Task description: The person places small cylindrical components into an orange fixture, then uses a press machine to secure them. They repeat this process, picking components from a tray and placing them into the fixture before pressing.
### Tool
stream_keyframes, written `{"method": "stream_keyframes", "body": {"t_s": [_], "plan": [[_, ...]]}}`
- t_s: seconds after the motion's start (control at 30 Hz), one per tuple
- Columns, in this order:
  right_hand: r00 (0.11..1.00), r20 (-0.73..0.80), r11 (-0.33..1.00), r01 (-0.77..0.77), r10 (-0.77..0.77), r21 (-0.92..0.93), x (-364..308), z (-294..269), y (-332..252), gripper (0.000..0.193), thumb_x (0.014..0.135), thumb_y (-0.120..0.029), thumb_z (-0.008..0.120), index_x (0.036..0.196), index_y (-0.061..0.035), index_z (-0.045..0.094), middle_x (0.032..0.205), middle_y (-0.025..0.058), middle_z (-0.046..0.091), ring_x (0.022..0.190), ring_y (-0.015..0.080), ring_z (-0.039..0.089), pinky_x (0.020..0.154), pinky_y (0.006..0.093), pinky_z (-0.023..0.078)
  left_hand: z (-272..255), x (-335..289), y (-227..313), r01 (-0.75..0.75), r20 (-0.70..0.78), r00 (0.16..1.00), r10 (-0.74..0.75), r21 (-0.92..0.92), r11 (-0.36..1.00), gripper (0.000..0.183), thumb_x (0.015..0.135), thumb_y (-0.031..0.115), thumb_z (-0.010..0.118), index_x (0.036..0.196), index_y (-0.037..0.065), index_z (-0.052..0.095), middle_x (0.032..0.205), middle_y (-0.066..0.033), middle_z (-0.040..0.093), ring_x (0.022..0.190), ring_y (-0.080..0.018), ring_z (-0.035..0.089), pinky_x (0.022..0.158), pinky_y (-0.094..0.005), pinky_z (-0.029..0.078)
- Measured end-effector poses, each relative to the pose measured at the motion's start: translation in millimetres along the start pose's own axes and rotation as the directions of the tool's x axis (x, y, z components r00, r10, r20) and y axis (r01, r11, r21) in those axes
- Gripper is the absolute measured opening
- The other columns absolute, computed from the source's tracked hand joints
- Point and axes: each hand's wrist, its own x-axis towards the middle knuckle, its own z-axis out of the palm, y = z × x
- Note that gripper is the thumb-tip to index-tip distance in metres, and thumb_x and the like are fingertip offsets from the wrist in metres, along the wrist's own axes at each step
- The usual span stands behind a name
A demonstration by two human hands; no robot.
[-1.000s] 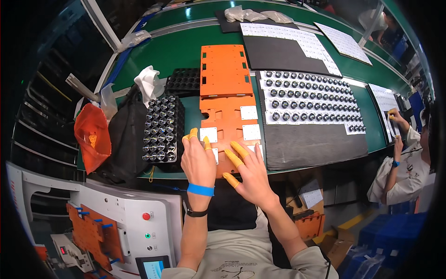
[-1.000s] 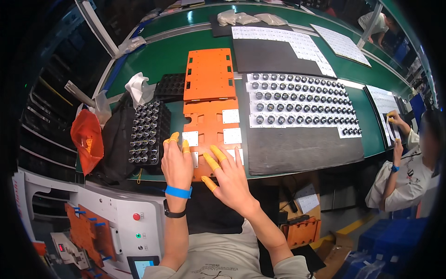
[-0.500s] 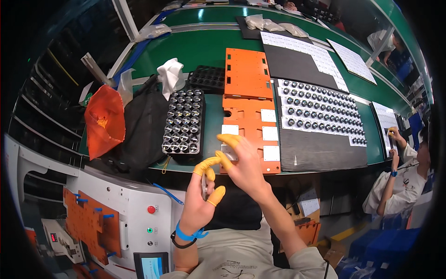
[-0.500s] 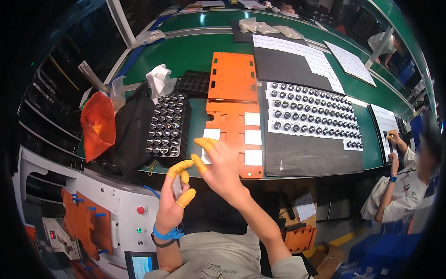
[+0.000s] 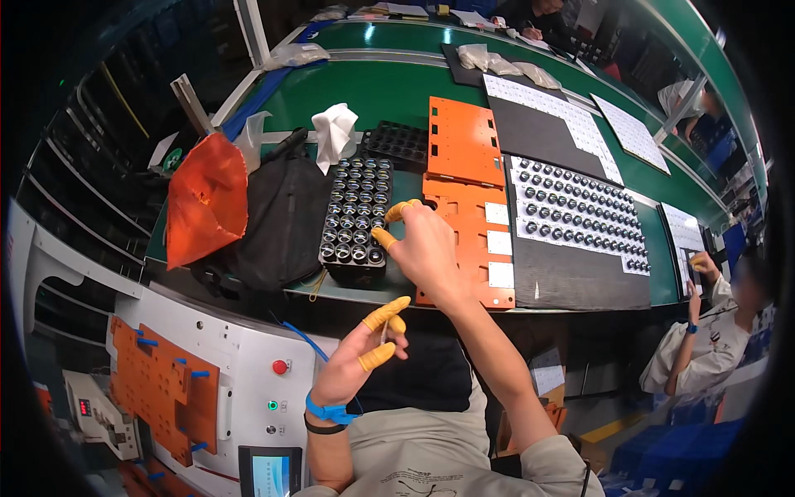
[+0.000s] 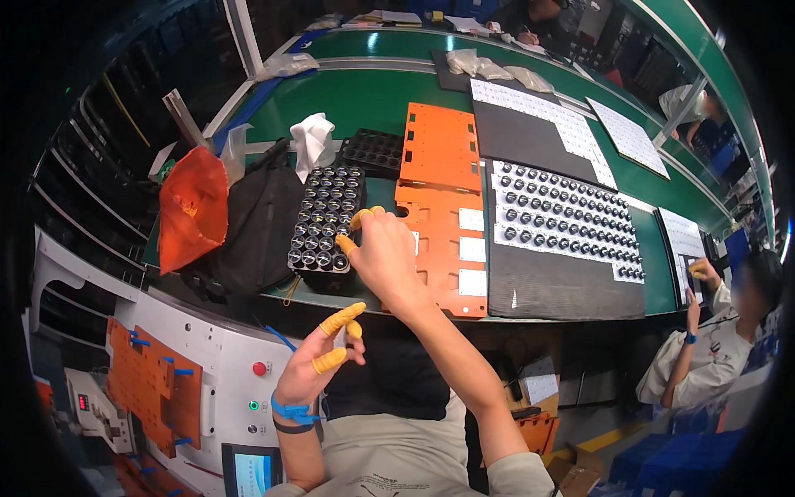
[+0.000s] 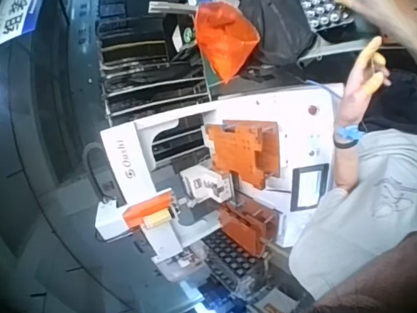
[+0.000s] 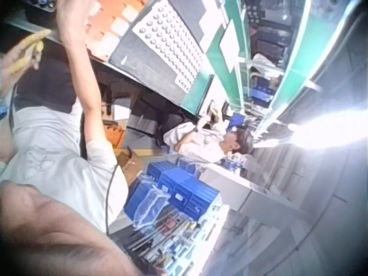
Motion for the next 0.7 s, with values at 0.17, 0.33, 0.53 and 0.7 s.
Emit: {"method": "stream_keyframes", "body": {"t_s": [0.17, 0.33, 0.53, 0.7], "plan": [[1.0, -0.004, 0.999, -0.002, 0.002, -0.035, 3.7, 1.0, -3.7, 0.028, 0.076, -0.023, 0.083, 0.087, -0.0006, 0.071, 0.087, 0.0157, 0.067, 0.084, 0.0326, 0.066, 0.073, 0.0441, 0.052, 4.5, 4.0, -1.0, -0.044, -0.046, 0.998, 0.05, 0.126, 0.991, 0.062, 0.095, 0.017, 0.07, 0.148, 0.0, 0.043, 0.13, -0.0134, 0.058, 0.107, -0.0201, 0.06, 0.096, -0.034, 0.051], [1.0, 0.002, 0.999, -0.005, 0.005, -0.038, 6.4, 2.7, -3.7, 0.028, 0.076, -0.024, 0.083, 0.088, -0.0013, 0.071, 0.087, 0.0148, 0.067, 0.085, 0.0327, 0.066, 0.074, 0.0437, 0.053, 9.3, 5.1, -1.0, -0.084, -0.018, 0.996, 0.085, 0.049, 0.995, 0.071, 0.089, 0.025, 0.078, 0.146, -0.001, 0.044, 0.129, -0.0176, 0.06, 0.109, -0.0279, 0.065, 0.091, -0.0366, 0.055], [0.995, -0.08, 0.969, -0.039, 0.061, 0.244, -3.1, -15.8, -8.7, 0.025, 0.079, -0.017, 0.079, 0.095, -0.0015, 0.068, 0.087, 0.0115, 0.066, 0.081, 0.0281, 0.065, 0.074, 0.04, 0.052, 1.5, 6.4, -6.8, -0.172, -0.135, 0.98, 0.145, -0.22, 0.96, 0.086, 0.081, 0.029, 0.084, 0.147, -0.004, 0.04, 0.129, -0.0168, 0.061, 0.116, -0.032, 0.064, 0.1, -0.0406, 0.053], [0.995, -0.099, 0.744, 0.06, 0.009, 0.666, -41.9, -41.9, -20.8, 0.021, 0.081, -0.006, 0.075, 0.099, -0.0012, 0.066, 0.084, 0.0056, 0.062, 0.078, 0.0147, 0.059, 0.069, 0.0288, 0.048, -4.0, 8.4, -0.4, -0.302, -0.21, 0.943, 0.259, -0.208, 0.93, 0.086, 0.079, 0.029, 0.087, 0.146, -0.001, 0.042, 0.134, -0.0162, 0.06, 0.12, -0.0273, 0.062, 0.107, -0.0418, 0.048]]}}
